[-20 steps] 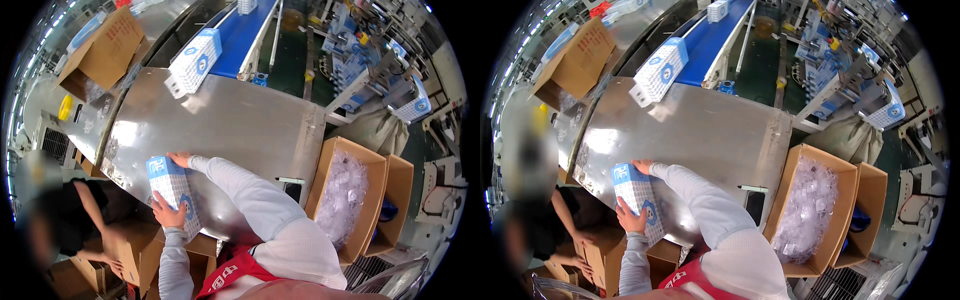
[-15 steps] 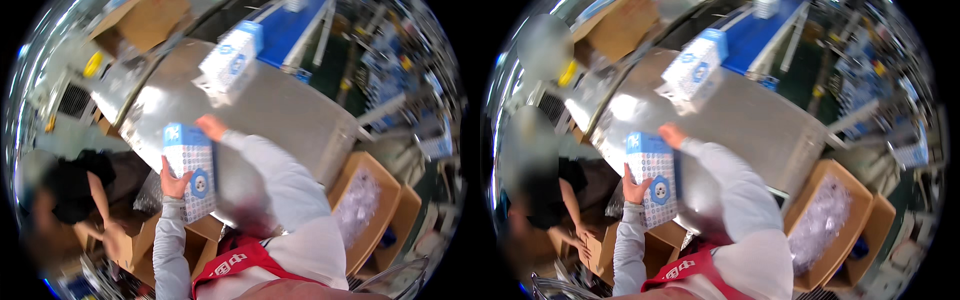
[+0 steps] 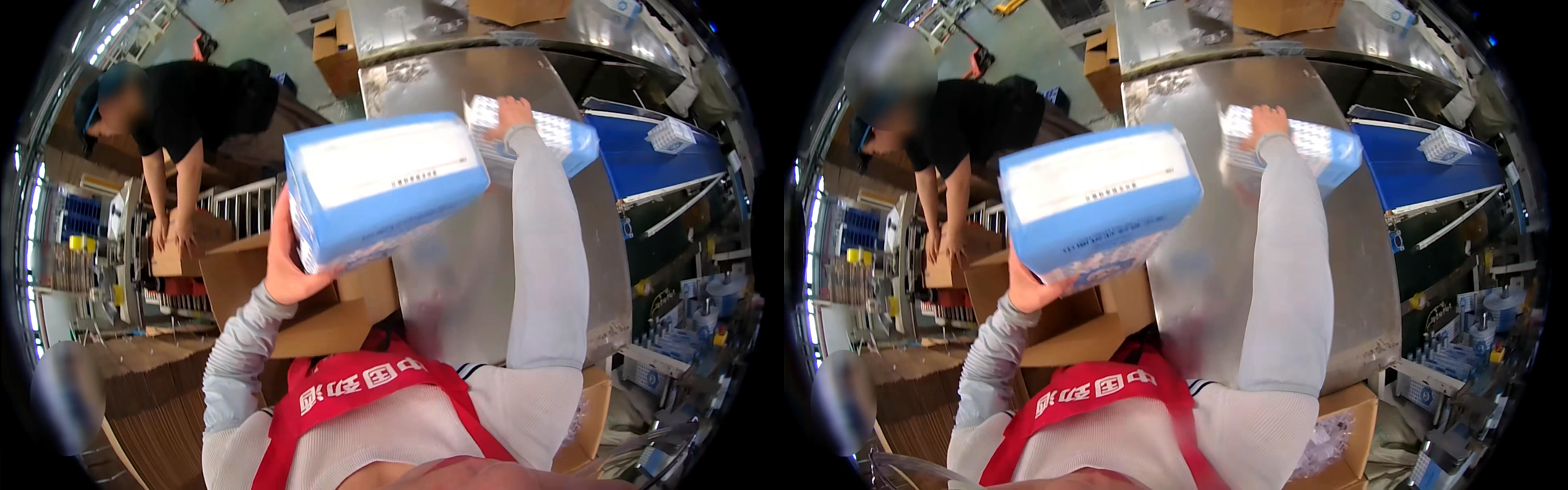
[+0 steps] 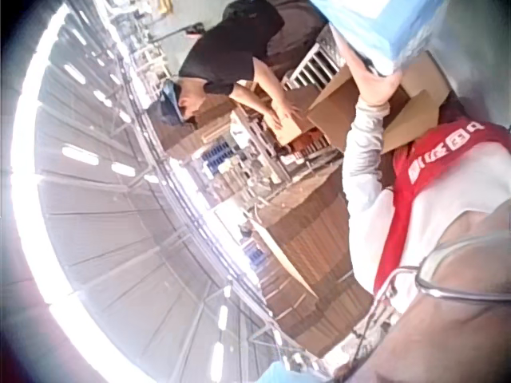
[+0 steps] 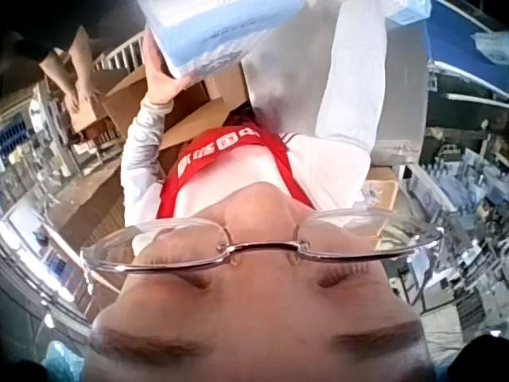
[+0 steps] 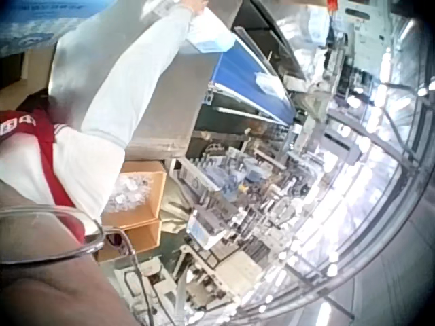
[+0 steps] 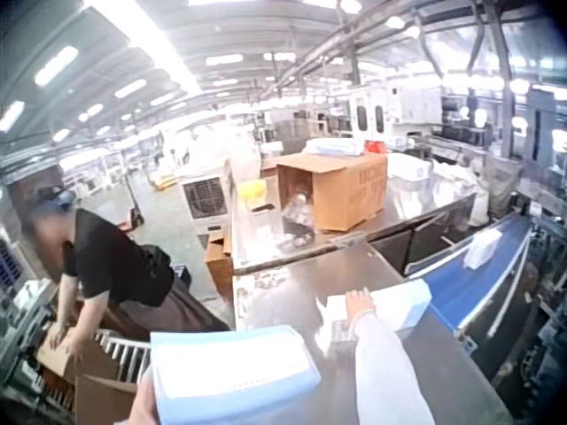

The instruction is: The person places multiple small blue and white product boxes into a larger cardboard shipping box. They arrange the items, add bubble wrap for protection, and close the box flaps. A coworker assists by handing over items and preparing additional boxes.

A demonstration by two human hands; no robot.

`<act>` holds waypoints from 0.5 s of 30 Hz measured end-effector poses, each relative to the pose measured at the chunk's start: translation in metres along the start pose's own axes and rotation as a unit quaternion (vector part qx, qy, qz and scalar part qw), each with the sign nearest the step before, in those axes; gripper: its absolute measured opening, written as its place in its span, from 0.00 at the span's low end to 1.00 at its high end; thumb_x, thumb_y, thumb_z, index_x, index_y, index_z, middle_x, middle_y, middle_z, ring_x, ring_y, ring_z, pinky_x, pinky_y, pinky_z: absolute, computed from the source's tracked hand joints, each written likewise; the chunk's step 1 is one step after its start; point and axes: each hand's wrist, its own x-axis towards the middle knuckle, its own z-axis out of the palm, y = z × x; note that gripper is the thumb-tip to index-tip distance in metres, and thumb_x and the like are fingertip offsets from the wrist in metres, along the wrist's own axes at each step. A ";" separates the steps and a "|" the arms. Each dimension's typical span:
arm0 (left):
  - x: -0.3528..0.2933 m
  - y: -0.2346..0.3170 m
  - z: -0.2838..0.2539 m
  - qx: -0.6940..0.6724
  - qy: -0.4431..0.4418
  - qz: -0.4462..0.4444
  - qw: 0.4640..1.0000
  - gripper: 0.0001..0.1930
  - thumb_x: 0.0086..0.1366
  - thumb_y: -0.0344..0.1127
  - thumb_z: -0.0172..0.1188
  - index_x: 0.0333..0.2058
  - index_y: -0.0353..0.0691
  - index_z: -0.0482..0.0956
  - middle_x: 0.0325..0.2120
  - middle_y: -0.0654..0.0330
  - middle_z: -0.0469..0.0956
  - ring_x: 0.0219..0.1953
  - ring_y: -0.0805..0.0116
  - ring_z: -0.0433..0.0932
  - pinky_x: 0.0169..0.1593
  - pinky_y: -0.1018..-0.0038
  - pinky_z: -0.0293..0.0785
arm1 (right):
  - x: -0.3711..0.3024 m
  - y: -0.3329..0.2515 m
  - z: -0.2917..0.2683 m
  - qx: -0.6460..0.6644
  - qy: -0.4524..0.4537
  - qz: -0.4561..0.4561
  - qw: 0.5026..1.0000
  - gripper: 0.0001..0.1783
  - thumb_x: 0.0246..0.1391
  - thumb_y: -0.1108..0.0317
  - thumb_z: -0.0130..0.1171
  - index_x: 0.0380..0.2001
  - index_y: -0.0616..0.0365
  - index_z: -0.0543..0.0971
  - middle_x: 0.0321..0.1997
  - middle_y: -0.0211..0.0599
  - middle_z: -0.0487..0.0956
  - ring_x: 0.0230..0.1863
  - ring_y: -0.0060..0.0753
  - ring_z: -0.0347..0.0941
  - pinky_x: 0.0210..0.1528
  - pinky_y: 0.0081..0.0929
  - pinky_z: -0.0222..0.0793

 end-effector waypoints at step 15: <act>-0.163 -0.106 -0.136 0.412 -0.183 -0.061 0.891 0.50 0.33 0.28 0.66 0.62 0.39 0.58 0.42 0.51 0.67 0.45 0.48 0.67 0.52 0.60 0.65 | -0.134 -0.173 -0.028 0.792 -0.204 0.162 0.553 0.39 0.46 0.54 0.69 0.60 0.52 0.66 0.54 0.35 0.75 0.53 0.31 0.72 0.53 0.32 0.70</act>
